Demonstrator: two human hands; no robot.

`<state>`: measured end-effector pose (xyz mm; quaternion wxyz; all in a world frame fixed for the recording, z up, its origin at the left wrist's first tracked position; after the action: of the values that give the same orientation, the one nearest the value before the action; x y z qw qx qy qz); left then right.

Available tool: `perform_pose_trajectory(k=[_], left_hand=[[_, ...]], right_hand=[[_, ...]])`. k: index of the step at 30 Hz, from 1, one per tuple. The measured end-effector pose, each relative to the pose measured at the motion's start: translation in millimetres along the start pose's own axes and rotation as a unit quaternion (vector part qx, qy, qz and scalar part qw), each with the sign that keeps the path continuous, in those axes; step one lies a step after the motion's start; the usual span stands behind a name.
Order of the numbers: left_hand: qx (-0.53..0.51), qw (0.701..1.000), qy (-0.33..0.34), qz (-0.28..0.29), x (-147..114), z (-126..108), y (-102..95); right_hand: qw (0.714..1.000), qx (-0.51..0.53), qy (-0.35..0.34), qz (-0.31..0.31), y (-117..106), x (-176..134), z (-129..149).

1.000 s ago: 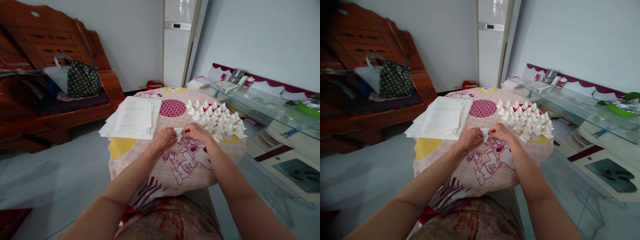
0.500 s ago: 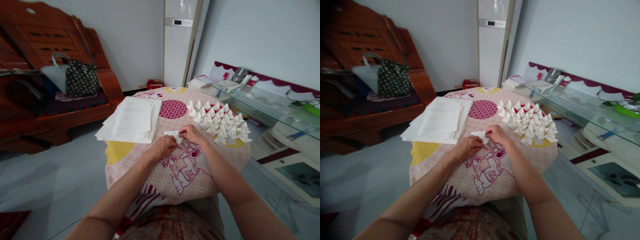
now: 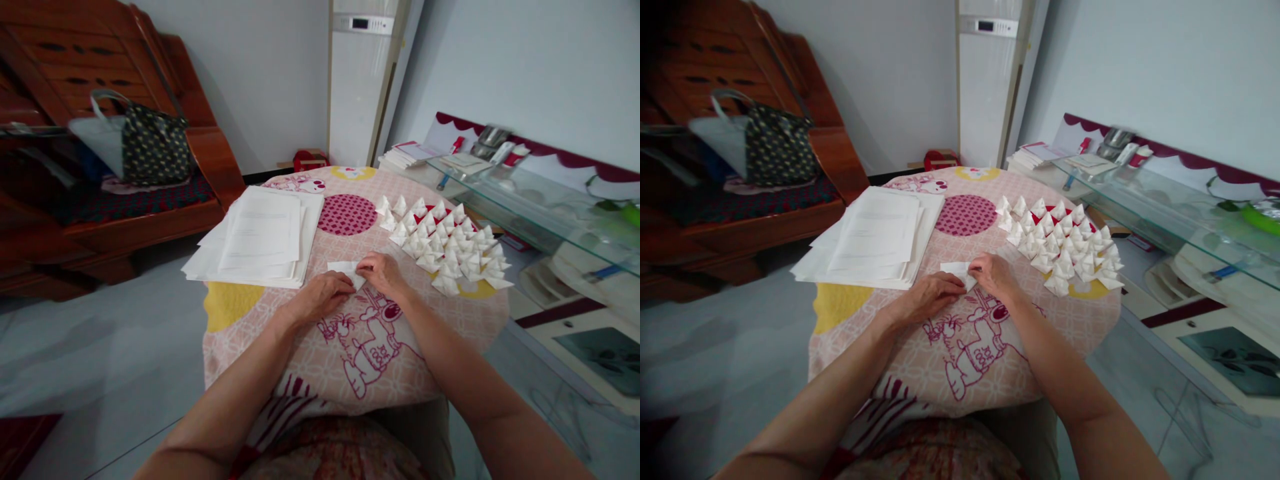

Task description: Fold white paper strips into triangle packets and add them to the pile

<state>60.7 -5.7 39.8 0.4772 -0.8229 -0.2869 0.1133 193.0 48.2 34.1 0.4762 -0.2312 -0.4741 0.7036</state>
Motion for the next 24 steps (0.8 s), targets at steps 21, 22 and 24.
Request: perform_pose_trajectory(k=[21, 22, 24], left_hand=[[0.052, 0.999, 0.003, 0.013, -2, -7, 7.7], [0.055, 0.998, 0.003, 0.015, -2, -7, 8.5], [0.059, 0.998, 0.002, 0.017, -1, -7, 8.9]], right_hand=[[1.000, -0.023, -0.005, 0.007, 0, -2, 4], [1.000, -0.023, -0.006, 0.005, 0, -2, 4], [1.000, -0.020, -0.008, 0.002, 0, -2, 4]])
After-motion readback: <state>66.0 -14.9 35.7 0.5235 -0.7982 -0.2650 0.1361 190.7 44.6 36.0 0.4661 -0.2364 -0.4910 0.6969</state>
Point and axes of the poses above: each hand's wrist, its own x-axis towards the middle knuckle, its own y-axis out of the palm, z = x × y, the point moved 8 cm from there along x, towards the middle knuckle, and after that the axes turned 8 degrees about z, right-handed, at the moved point
